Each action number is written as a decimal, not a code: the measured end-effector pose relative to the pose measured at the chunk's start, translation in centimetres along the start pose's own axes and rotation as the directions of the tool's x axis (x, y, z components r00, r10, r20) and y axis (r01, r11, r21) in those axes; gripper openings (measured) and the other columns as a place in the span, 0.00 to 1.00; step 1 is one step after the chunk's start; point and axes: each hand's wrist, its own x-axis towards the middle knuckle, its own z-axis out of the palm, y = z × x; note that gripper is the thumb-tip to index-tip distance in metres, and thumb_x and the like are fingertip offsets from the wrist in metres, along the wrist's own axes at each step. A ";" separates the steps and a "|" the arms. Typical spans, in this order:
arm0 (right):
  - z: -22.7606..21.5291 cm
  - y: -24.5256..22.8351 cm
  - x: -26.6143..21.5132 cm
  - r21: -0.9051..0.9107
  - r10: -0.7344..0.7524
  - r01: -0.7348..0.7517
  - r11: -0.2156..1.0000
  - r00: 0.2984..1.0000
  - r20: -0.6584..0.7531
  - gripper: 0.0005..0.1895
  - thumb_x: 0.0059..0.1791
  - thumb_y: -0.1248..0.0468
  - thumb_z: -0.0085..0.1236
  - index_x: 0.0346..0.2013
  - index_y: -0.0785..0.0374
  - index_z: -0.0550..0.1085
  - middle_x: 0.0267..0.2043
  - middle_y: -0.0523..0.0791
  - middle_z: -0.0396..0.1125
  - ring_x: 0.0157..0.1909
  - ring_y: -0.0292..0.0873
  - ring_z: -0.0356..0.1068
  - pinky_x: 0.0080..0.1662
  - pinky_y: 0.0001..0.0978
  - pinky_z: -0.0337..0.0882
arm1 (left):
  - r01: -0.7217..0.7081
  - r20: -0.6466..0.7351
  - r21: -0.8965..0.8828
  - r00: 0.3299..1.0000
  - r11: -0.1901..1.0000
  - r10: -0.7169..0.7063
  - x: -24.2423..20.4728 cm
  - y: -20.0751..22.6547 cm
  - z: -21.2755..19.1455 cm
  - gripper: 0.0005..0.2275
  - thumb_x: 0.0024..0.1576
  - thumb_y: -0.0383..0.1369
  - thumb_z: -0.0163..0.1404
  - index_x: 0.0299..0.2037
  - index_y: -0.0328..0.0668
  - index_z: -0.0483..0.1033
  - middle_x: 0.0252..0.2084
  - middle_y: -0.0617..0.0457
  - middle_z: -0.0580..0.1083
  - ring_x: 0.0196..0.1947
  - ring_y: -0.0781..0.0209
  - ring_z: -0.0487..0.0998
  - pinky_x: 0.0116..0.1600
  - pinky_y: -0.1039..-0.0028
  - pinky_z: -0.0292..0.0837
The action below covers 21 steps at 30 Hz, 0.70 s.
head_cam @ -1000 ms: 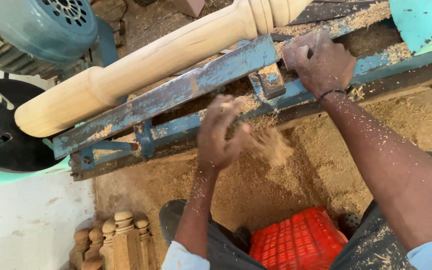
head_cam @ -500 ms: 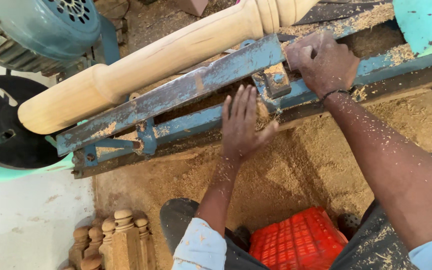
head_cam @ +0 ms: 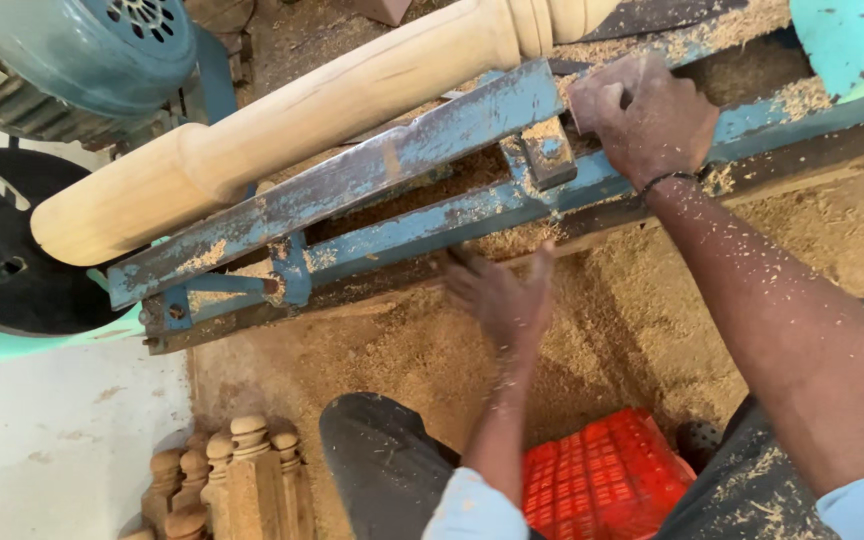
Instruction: The person operates a lathe to shape a wooden spindle, using hands to adjust the piece and clear sawdust from the machine bed.
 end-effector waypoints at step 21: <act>-3.2 -1.9 0.0 0.131 0.159 -0.191 0.973 0.962 0.224 0.22 0.51 0.47 0.49 0.47 0.62 0.73 0.30 0.57 0.74 0.33 0.58 0.77 0.39 0.53 0.75 | -0.708 -0.319 -0.093 0.687 0.700 0.653 1.3 0.3 -3.9 0.10 0.70 0.41 0.48 0.46 0.46 0.75 0.49 0.49 0.76 0.53 0.54 0.76 0.65 0.60 0.70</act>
